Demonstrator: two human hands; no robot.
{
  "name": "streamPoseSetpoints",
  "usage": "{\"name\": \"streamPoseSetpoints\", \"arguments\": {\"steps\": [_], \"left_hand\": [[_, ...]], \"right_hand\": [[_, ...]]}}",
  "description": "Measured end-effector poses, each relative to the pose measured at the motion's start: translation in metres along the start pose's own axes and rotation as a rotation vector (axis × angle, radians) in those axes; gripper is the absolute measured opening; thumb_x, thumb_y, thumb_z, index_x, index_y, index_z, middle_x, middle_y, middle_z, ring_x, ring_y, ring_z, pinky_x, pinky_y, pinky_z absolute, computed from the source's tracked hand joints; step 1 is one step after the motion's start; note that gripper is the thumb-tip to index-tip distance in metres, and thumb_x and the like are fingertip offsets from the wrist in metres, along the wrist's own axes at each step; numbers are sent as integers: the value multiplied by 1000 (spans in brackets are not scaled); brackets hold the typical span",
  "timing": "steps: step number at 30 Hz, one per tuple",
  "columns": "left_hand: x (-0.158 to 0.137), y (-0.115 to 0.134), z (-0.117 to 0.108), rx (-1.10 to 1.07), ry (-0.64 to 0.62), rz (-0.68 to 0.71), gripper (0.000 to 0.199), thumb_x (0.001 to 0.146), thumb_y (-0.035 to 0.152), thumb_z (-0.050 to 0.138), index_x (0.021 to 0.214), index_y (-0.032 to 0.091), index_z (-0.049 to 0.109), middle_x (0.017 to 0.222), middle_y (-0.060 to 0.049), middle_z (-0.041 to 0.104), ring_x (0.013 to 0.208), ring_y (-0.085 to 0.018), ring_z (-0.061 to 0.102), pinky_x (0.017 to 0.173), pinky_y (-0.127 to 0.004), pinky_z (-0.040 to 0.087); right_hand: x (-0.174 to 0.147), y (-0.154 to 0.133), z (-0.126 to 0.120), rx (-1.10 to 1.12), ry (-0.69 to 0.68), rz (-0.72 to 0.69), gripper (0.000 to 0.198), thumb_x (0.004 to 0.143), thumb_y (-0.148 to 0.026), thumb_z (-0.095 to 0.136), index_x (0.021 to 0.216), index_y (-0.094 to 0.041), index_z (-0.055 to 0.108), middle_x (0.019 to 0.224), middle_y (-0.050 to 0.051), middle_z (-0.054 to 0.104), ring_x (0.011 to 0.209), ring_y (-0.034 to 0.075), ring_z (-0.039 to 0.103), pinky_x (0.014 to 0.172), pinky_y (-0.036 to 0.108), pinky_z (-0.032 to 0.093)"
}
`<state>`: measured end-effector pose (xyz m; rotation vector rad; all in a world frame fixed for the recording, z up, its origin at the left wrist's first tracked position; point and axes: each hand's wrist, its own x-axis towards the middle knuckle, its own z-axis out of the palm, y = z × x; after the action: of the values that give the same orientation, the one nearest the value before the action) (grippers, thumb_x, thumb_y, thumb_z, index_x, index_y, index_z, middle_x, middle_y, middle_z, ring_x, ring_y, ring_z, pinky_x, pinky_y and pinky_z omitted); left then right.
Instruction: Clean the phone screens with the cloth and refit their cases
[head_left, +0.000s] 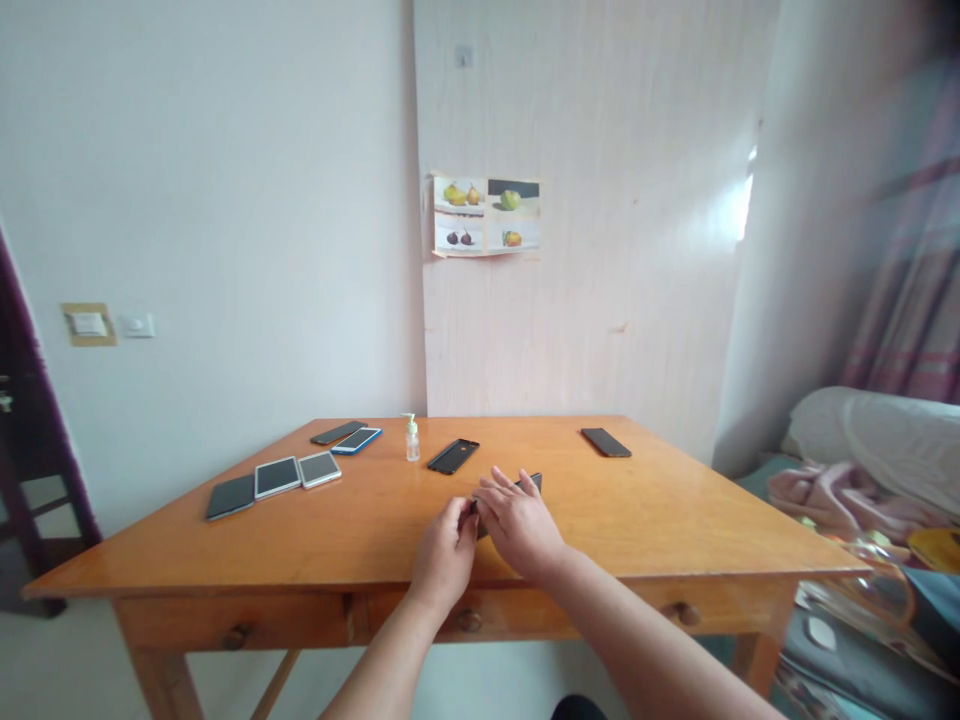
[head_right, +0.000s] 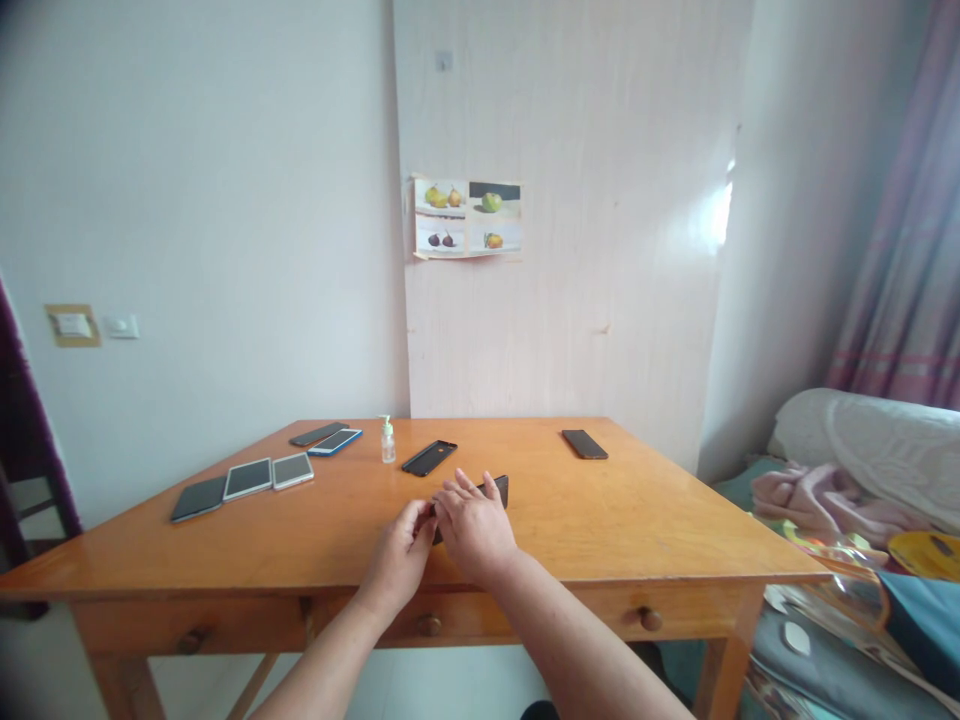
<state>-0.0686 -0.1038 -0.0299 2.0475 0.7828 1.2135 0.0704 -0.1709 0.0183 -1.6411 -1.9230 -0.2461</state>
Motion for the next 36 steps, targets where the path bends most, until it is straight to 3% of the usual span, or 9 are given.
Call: {"name": "streamPoseSetpoints", "arguments": {"steps": [7,9,15,18,23,25,31,33,36], "left_hand": [[-1,-2,2,126,43,23,15,91,30,48,97,22,59,90,-4,69,81,-18,63,72,-26,43],[-1,-1,2,142,39,21,15,92,28,47,97,21,58,90,-4,68,82,-18,64,72,-26,44],[-1,1,2,108,-2,44,17,93,27,43,101,21,57,96,-6,69,88,-20,65,75,-29,46],[-2,0,2,147,11,62,17,94,28,43,101,21,57,96,-6,68,89,-20,64,77,-30,47],[-4,-1,5,241,52,82,16,93,28,45,101,22,56,93,-5,69,88,-20,64,76,-30,46],[-4,-1,6,246,58,97,16,93,27,45,102,22,57,94,-6,69,88,-20,64,76,-30,46],[-3,2,3,190,12,104,17,95,27,41,99,21,57,96,-7,69,88,-20,65,76,-30,47],[-3,2,3,188,11,103,18,95,27,41,99,21,57,96,-7,69,89,-20,65,76,-31,47],[-3,0,4,229,37,102,16,94,27,43,101,21,57,95,-6,69,89,-21,65,77,-32,47]], "right_hand": [[8,60,-15,-105,11,409,38,100,-32,31,118,-25,64,138,9,57,141,25,34,113,56,12],[8,52,-14,-114,1,378,39,100,-32,30,116,-24,65,137,9,58,141,25,34,113,55,11],[1,-5,2,-53,-38,48,39,101,-30,28,115,-26,64,136,6,59,138,20,38,116,50,6],[2,6,-2,-45,-34,113,39,101,-31,28,116,-27,64,137,5,58,139,21,37,115,54,3],[4,50,-17,-104,-4,446,42,101,-34,26,117,-23,64,141,8,54,142,25,31,113,61,5],[3,46,-16,-122,-8,430,43,101,-34,26,117,-23,64,141,9,53,142,26,30,113,62,4],[-5,-8,1,-58,-18,39,40,102,-32,26,122,-27,60,141,5,54,140,21,34,116,55,-1],[-4,-6,0,-49,-22,47,40,102,-32,26,121,-27,61,140,5,55,140,21,35,116,55,-1],[0,21,-7,-80,-8,231,41,101,-32,26,118,-25,63,141,6,54,141,22,34,114,59,0]]}}
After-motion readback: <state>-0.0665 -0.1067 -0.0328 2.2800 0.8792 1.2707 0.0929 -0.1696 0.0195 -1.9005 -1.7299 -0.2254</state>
